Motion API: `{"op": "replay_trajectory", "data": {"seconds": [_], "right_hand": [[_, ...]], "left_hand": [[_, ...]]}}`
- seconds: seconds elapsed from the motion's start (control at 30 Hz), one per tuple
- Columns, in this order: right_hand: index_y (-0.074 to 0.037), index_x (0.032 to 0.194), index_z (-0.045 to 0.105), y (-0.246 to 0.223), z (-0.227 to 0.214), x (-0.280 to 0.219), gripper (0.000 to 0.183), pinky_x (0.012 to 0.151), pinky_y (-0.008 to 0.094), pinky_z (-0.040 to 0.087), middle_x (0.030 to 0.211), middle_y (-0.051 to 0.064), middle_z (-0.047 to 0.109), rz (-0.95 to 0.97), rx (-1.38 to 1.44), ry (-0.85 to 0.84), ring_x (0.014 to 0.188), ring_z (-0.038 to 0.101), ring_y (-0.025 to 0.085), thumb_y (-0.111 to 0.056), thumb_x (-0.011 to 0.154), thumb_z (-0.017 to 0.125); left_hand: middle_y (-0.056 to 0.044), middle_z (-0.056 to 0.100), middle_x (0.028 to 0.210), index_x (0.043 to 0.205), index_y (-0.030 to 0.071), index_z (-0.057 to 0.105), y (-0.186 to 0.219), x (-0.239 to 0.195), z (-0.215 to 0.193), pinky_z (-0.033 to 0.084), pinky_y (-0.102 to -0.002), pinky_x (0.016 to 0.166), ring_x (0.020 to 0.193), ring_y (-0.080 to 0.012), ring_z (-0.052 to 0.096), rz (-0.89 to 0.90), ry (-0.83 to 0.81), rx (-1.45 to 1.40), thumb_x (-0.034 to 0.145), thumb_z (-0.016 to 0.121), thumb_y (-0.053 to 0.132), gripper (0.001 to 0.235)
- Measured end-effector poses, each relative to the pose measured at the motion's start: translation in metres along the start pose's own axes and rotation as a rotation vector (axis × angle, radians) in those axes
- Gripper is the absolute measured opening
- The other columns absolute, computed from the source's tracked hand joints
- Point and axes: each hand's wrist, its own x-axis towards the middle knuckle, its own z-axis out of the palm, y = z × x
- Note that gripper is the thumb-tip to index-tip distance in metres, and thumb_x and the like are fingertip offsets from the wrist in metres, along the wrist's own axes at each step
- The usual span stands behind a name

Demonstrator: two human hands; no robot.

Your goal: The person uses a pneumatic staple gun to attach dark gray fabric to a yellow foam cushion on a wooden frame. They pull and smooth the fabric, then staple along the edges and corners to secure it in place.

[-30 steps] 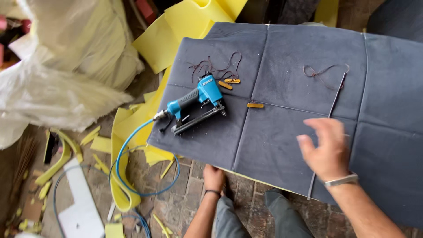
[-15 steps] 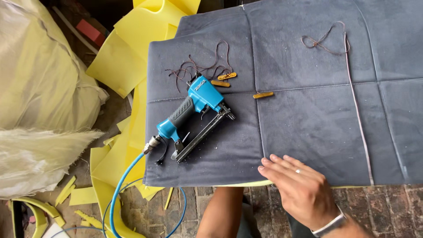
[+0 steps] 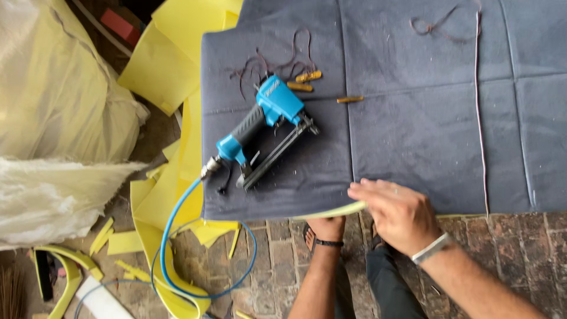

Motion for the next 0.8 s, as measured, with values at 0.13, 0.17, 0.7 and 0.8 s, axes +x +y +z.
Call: {"op": "replay_trajectory", "data": {"seconds": [0.13,0.17,0.7,0.8], "right_hand": [[-0.022,0.107,0.080,0.003,-0.013,0.019,0.030,0.072,0.034,0.065,0.109,0.001,0.079,0.298,0.092,-0.211,0.082,0.078,0.019,-0.005,0.083,0.073],[-0.024,0.107,0.080,0.003,-0.017,0.022,0.028,0.064,0.034,0.066,0.108,-0.002,0.081,0.407,0.096,-0.300,0.073,0.079,0.018,-0.007,0.086,0.073],[-0.013,0.099,0.079,0.020,-0.019,0.009,0.030,0.096,0.044,0.052,0.121,0.007,0.073,-0.337,-0.035,-0.251,0.115,0.065,0.030,-0.017,0.070,0.080],[-0.010,0.104,0.077,0.033,-0.025,0.028,0.035,0.094,0.045,0.051,0.120,0.013,0.072,-0.349,0.117,-0.167,0.111,0.065,0.033,-0.021,0.071,0.082]], "left_hand": [[-0.009,0.074,0.084,0.101,0.013,0.074,0.048,0.004,-0.041,0.057,-0.038,0.064,0.075,-0.0296,0.072,0.332,0.075,0.181,0.085,0.073,0.009,0.016],[-0.008,0.073,0.083,0.100,0.012,0.072,0.057,0.006,-0.050,0.056,-0.038,0.061,0.072,-0.0275,0.070,0.356,0.057,0.202,0.087,0.074,0.010,0.013],[-0.001,0.067,0.106,0.109,0.014,0.074,0.093,0.054,-0.115,0.057,-0.036,0.070,0.089,-0.0207,0.070,0.888,-0.590,0.484,0.082,0.065,0.014,0.029],[-0.002,0.072,0.099,0.106,0.017,0.077,0.101,0.076,-0.113,0.057,-0.038,0.068,0.083,-0.0227,0.071,0.802,-0.828,0.526,0.079,0.063,0.014,0.031]]}}
